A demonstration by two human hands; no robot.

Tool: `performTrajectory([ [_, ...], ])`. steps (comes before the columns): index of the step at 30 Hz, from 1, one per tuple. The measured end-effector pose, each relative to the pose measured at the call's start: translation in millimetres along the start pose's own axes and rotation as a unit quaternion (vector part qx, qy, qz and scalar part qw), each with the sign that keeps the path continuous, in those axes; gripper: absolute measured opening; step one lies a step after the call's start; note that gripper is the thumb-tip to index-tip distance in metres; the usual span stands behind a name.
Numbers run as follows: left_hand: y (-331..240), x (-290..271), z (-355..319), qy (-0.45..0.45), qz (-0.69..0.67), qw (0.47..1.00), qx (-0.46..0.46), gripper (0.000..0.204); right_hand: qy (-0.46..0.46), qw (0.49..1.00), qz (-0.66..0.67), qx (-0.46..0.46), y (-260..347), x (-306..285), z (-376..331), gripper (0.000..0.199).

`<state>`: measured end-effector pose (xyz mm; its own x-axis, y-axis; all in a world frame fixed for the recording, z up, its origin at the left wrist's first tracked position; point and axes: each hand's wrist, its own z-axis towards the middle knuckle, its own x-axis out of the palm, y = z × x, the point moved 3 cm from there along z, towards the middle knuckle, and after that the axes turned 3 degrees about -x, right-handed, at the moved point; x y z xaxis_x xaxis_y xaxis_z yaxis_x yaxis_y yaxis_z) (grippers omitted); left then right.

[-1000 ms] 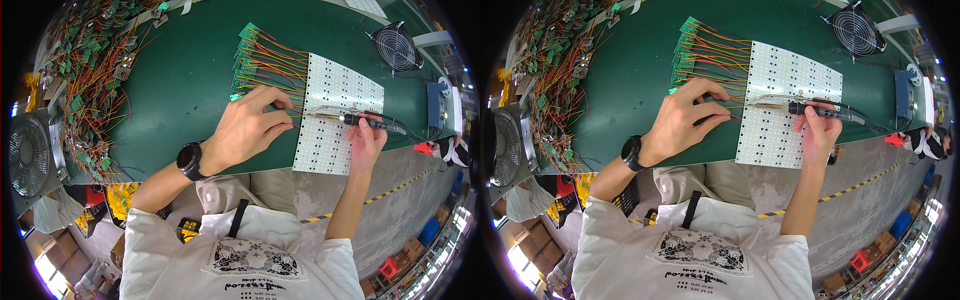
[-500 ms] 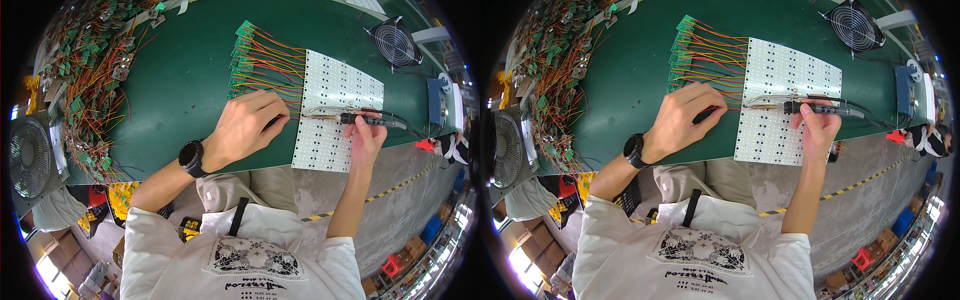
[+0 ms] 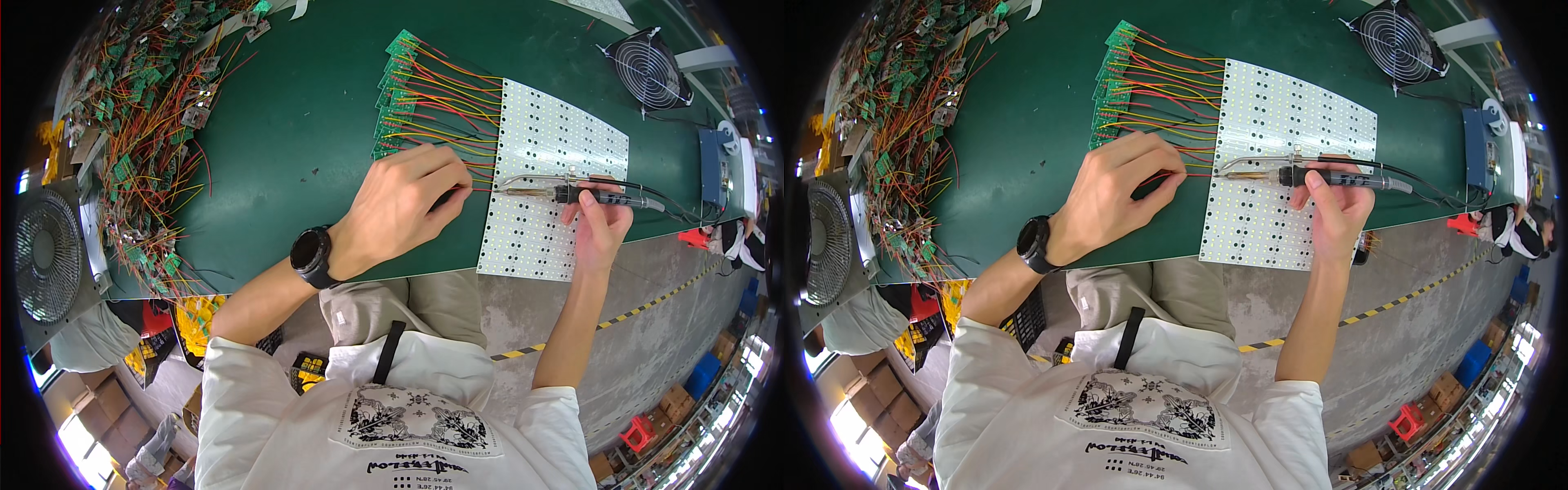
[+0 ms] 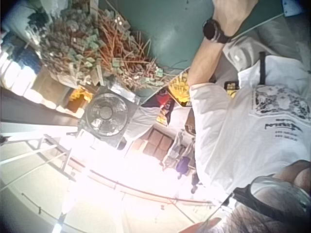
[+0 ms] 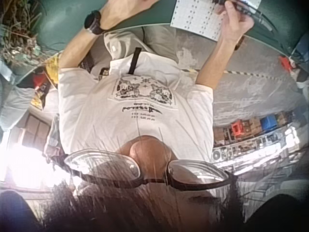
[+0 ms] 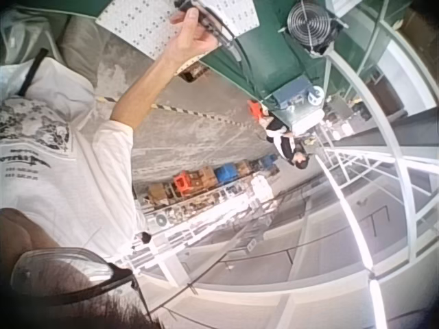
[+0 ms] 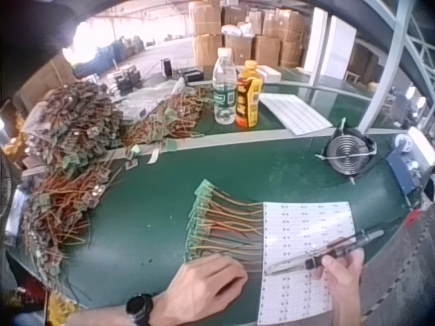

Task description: The person repeatedly takes small circuit boards with wires from a pile and solders their wire ends onto a large circuit board using a soldering iron.

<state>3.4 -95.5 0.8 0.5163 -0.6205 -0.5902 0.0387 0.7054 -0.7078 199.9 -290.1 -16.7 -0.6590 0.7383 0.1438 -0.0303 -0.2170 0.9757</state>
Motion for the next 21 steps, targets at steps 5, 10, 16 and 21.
performTrajectory([
  [5, -0.3, -0.5, 0.8, 0.008, 0.005, 1.000, -0.001, 0.013, -0.005, 1.000, 0.003, -0.001, -0.7, -0.2, -0.3, 0.019],
  [10, -0.1, -0.6, 0.6, 0.007, 0.005, 1.000, 0.001, 0.014, 0.003, 1.000, -0.002, 0.002, -0.8, -0.6, -0.3, 0.019],
  [16, 0.0, 0.1, 0.3, 0.010, 0.008, 1.000, -0.003, 0.014, 0.002, 1.000, -0.008, 0.006, -1.7, -1.4, -0.7, 0.019],
  [21, 0.1, -0.1, 0.1, 0.010, 0.008, 1.000, -0.003, 0.014, 0.001, 1.000, -0.009, 0.005, -1.8, -1.2, -0.9, 0.018],
])
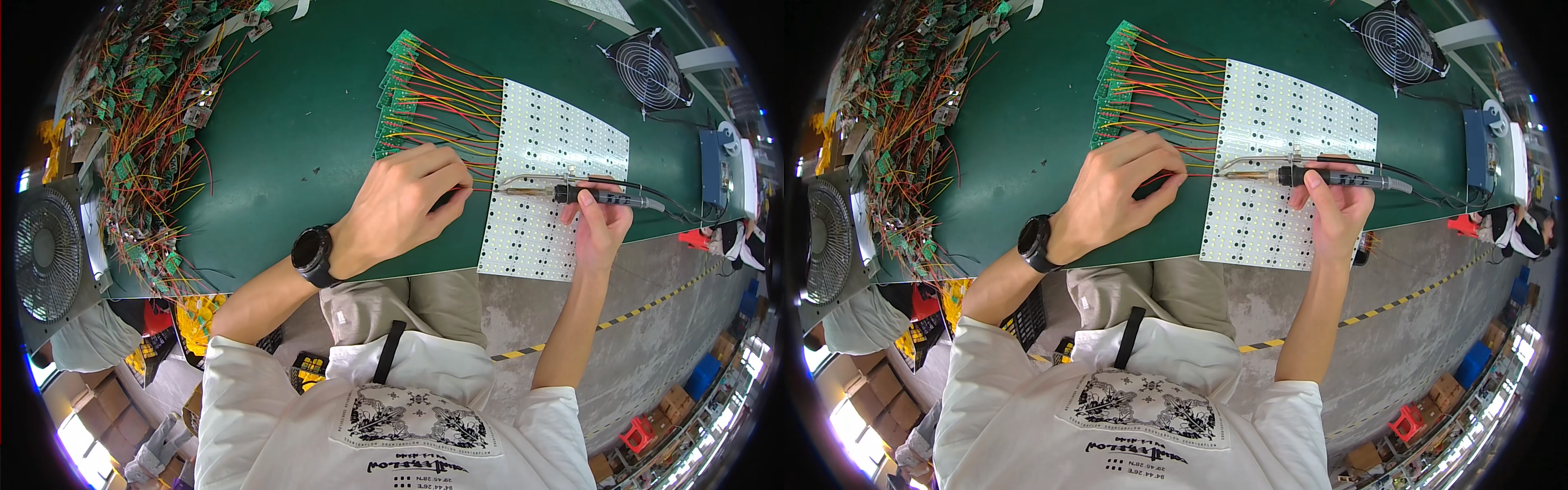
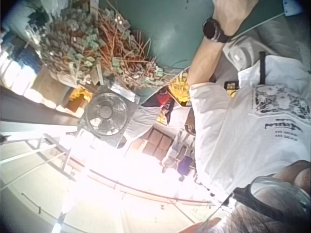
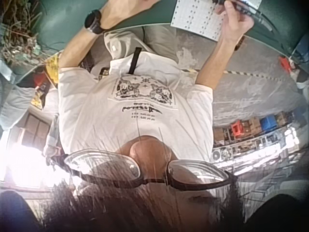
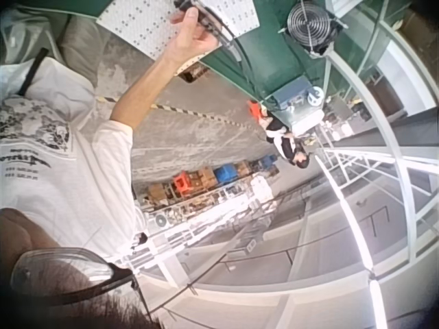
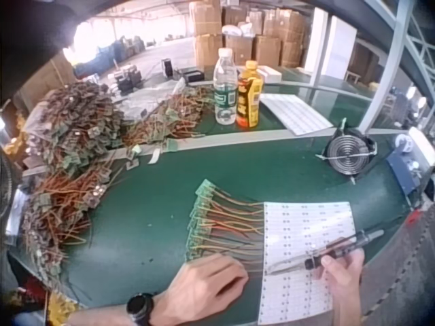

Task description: The person repeatedly takes small circuit boards with wires from a pile and solders their wire ends onto a large circuit board using a soldering iron.

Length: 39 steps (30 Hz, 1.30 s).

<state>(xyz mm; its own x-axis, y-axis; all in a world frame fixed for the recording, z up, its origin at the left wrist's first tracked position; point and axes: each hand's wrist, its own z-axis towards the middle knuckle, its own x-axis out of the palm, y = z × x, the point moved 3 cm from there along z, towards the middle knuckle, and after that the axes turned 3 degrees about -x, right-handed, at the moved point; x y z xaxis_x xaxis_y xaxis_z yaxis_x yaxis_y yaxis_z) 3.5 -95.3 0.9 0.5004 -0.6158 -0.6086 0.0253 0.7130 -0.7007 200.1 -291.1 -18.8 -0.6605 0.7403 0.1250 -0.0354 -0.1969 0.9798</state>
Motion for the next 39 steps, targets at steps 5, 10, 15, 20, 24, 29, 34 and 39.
performTrajectory([
  [5, 0.4, 0.1, -0.2, 0.001, -0.001, 1.000, 0.001, 0.015, -0.001, 1.000, 0.006, -0.004, -0.2, -0.5, -0.5, 0.019],
  [10, -0.3, -1.3, -1.0, -0.003, 0.000, 1.000, 0.003, 0.015, -0.023, 0.999, 0.032, -0.003, 2.6, 0.8, -0.3, 0.019],
  [15, -3.5, -0.9, -0.1, -0.008, 0.003, 1.000, 0.009, 0.014, -0.041, 0.998, 0.053, 0.004, 0.1, -4.7, 3.9, 0.018],
  [20, -8.6, -2.7, 1.6, 0.009, -0.012, 1.000, 0.004, 0.009, -0.054, 0.997, 0.060, -0.004, 2.3, -4.5, 5.6, 0.015],
  [24, -8.3, -11.8, -2.8, 0.009, 0.014, 1.000, 0.021, 0.008, -0.055, 0.997, 0.058, 0.001, 4.4, 6.7, 7.7, 0.013],
  [29, -38.1, -35.9, -17.1, -0.024, 0.114, 0.989, 0.089, 0.019, -0.077, 0.994, 0.082, -0.001, 4.4, 13.3, 6.9, 0.014],
  [34, -70.7, -73.7, -82.8, -0.102, 0.170, 0.979, 0.048, 0.025, -0.074, 0.995, 0.058, -0.020, -8.4, -11.8, 7.9, 0.015],
  [39, -56.8, -107.4, -173.8, -0.173, 0.236, 0.954, -0.062, 0.018, -0.048, 0.996, 0.075, -0.021, -12.9, -13.3, 9.1, 0.014],
])
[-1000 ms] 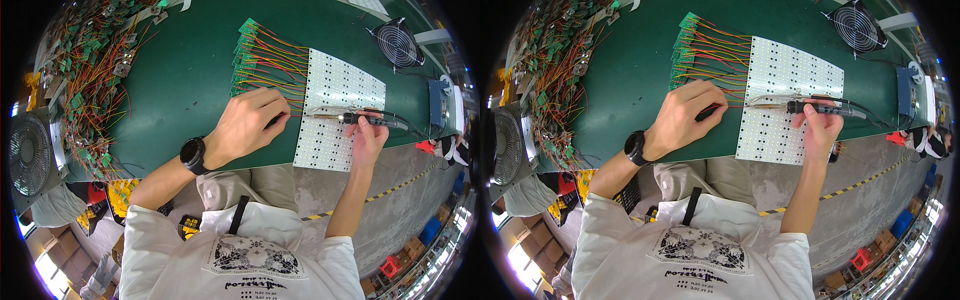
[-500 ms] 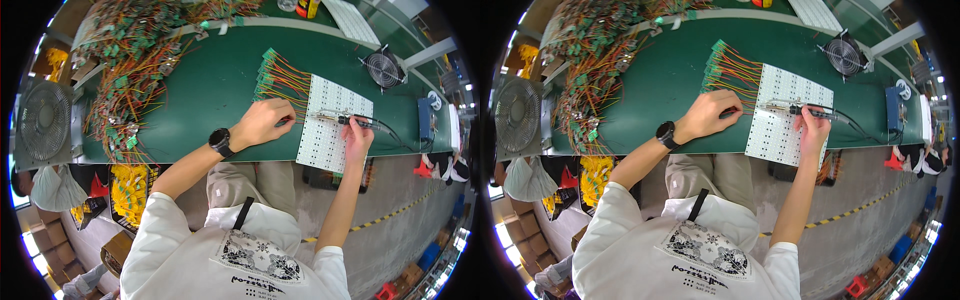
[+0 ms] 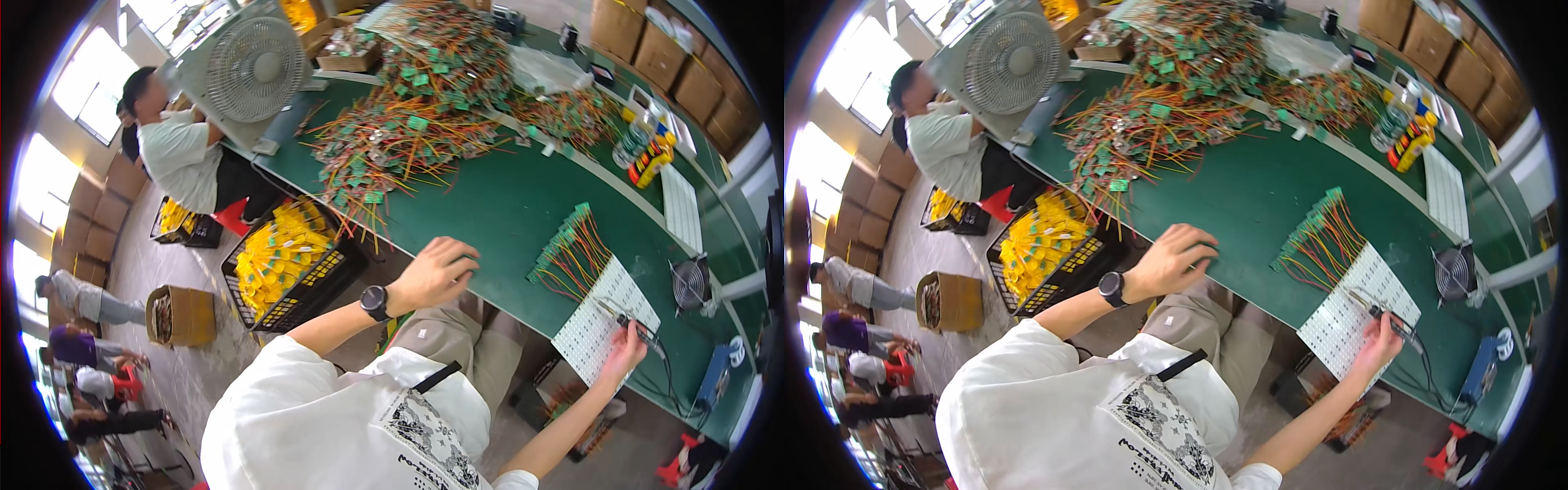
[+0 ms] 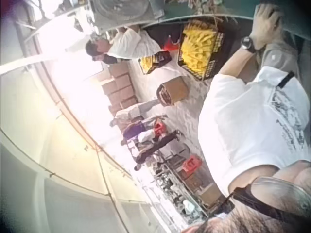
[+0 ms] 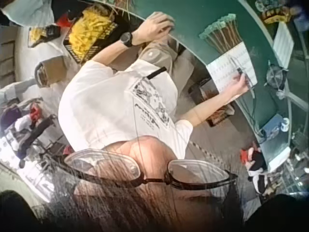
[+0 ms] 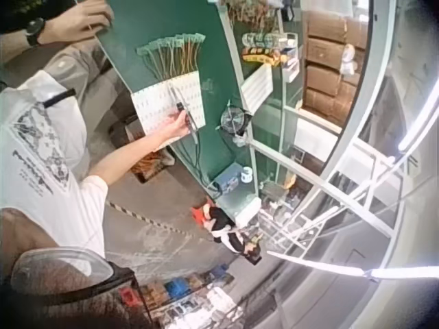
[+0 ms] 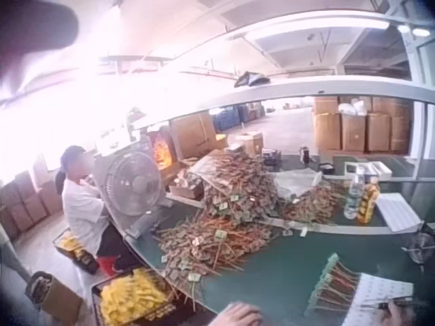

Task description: The person repeatedly takes small circuit boards with wires from a pile and solders their wire ends onto a large circuit board using a soldering iron.

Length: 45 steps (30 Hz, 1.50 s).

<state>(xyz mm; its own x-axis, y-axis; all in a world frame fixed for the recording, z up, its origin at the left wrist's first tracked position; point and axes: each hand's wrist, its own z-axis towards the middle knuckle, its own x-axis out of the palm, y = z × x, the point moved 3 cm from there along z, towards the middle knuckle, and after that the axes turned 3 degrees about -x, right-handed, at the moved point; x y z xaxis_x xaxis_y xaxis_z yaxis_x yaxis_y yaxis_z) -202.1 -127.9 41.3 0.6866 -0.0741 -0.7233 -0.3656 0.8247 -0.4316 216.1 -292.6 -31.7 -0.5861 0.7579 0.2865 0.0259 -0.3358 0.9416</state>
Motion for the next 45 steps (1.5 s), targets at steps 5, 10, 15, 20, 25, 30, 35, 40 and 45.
performTrajectory([
  [5, 50.4, -51.1, -35.1, -0.116, 0.180, 0.966, -0.147, 0.017, 0.009, 1.000, -0.009, 0.013, 0.2, 0.3, 1.9, 0.015],
  [10, 96.7, -79.1, -49.6, -0.210, 0.282, 0.892, -0.284, 0.021, -0.014, 1.000, -0.007, 0.019, 7.1, 14.3, -2.4, 0.015],
  [15, 132.3, -88.0, -47.6, -0.189, 0.242, 0.886, -0.348, 0.022, 0.004, 1.000, -0.009, 0.016, 4.3, 9.5, -0.7, 0.015],
  [20, 151.0, -102.0, -47.6, -0.106, 0.167, 0.923, -0.331, 0.023, 0.014, 1.000, -0.012, 0.021, 0.2, 2.9, 0.3, 0.015],
  [25, 151.3, -111.2, -48.2, -0.049, 0.095, 0.938, -0.328, 0.023, 0.003, 1.000, -0.008, 0.012, 6.7, 10.3, -3.6, 0.014],
  [30, 144.1, -112.7, -40.1, -0.029, 0.102, 0.944, -0.313, 0.024, -0.005, 1.000, -0.014, 0.012, 9.5, 13.2, -3.6, 0.014],
  [35, 152.0, -110.9, -38.6, -0.017, 0.109, 0.944, -0.311, 0.027, 0.005, 1.000, -0.017, 0.014, 5.7, 9.8, -1.6, 0.013],
  [40, 142.9, -112.9, -29.2, -0.098, 0.150, 0.934, -0.308, 0.023, 0.002, 1.000, -0.024, 0.019, 9.3, 13.0, -4.2, 0.015],
  [45, 151.2, -121.0, -21.6, -0.165, 0.008, 0.927, -0.336, 0.024, 0.003, 1.000, -0.023, 0.015, 6.7, 13.3, -3.7, 0.014],
])
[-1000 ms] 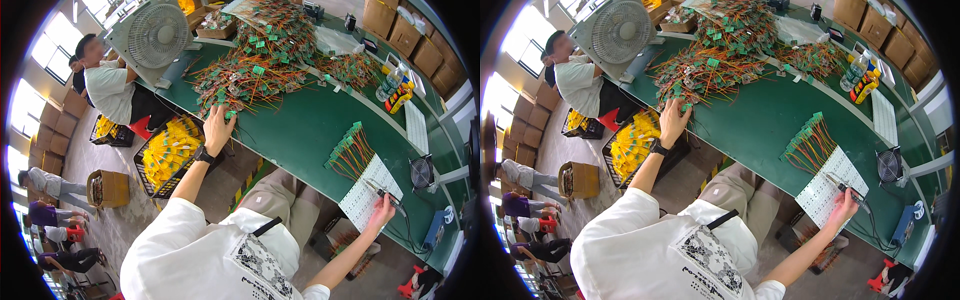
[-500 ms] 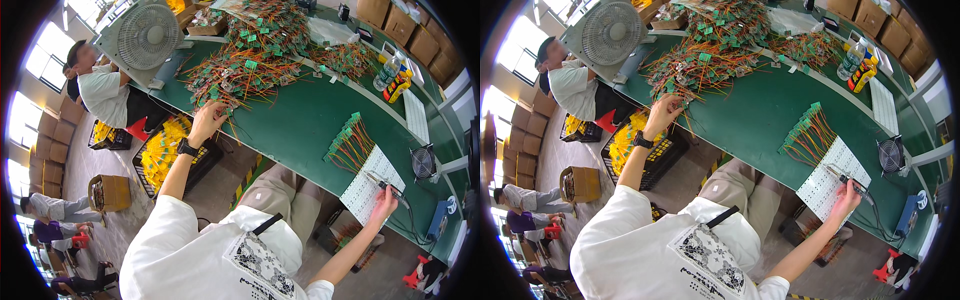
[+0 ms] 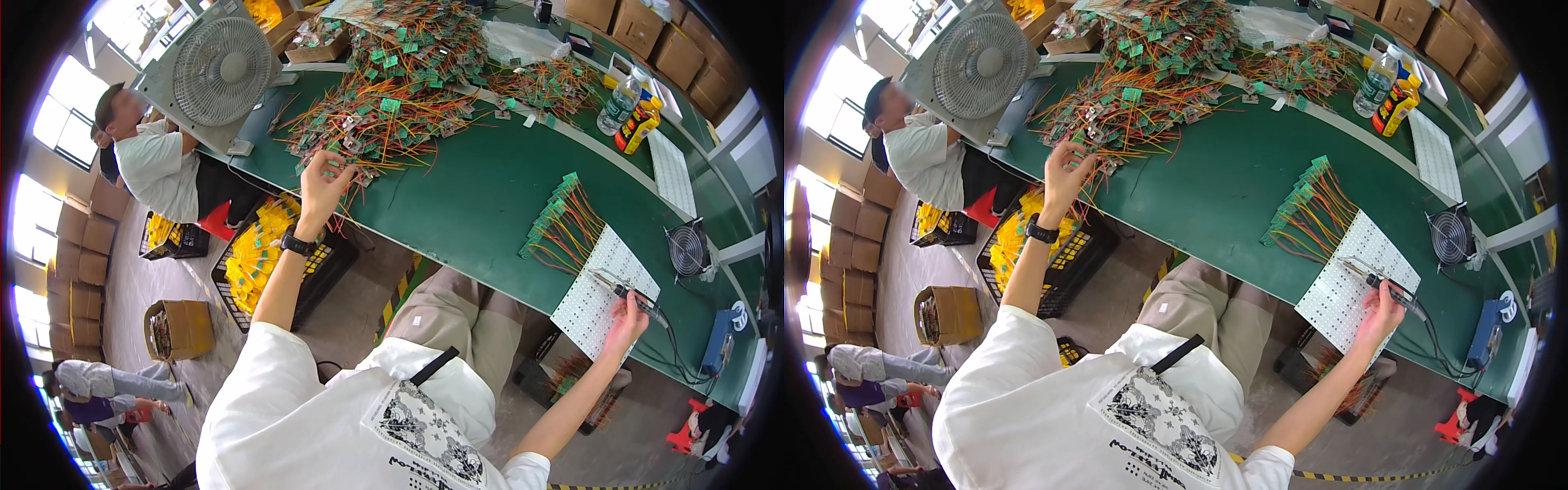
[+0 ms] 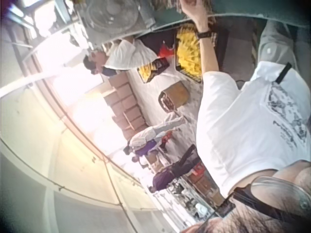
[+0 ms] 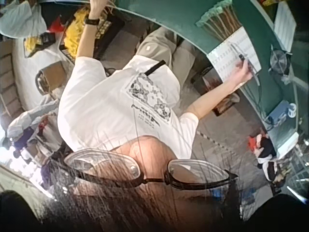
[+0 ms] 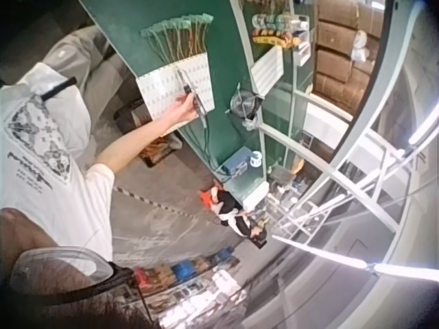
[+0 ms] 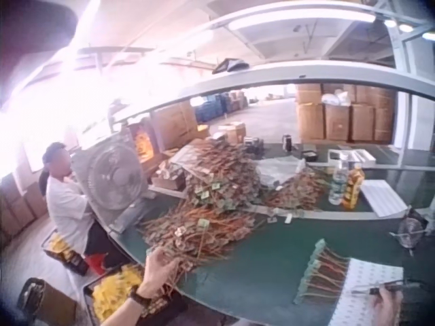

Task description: The person repeatedly takes small circuit boards with wires from a pile and solders their wire ends onto a large circuit board using a soldering iron.

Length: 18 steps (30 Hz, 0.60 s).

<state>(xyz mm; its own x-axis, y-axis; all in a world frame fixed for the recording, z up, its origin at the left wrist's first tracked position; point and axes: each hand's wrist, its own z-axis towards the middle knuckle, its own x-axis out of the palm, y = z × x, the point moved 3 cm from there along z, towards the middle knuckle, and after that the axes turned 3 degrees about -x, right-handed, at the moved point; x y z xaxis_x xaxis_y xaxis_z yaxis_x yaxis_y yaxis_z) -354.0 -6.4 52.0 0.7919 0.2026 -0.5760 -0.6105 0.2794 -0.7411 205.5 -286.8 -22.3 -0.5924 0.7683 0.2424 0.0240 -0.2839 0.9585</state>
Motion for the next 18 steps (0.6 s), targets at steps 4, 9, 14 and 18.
performTrajectory([
  [4, -22.5, 9.4, -10.9, 0.032, -0.271, 0.955, -0.116, 0.033, -0.008, 1.000, -0.001, 0.001, -1.3, -7.3, -0.6, 0.013],
  [9, -57.8, 25.2, -47.4, 0.092, -0.445, 0.876, -0.162, 0.028, -0.011, 1.000, 0.000, -0.002, 0.8, -0.4, 0.9, 0.014],
  [14, -66.8, 47.4, -67.5, 0.161, -0.449, 0.857, -0.194, 0.030, -0.007, 1.000, 0.000, -0.006, 0.2, -2.7, 1.7, 0.014],
  [18, -63.4, 58.3, -80.2, 0.213, -0.460, 0.843, -0.180, 0.029, -0.016, 1.000, 0.004, 0.006, 1.1, 1.9, -0.1, 0.014],
])
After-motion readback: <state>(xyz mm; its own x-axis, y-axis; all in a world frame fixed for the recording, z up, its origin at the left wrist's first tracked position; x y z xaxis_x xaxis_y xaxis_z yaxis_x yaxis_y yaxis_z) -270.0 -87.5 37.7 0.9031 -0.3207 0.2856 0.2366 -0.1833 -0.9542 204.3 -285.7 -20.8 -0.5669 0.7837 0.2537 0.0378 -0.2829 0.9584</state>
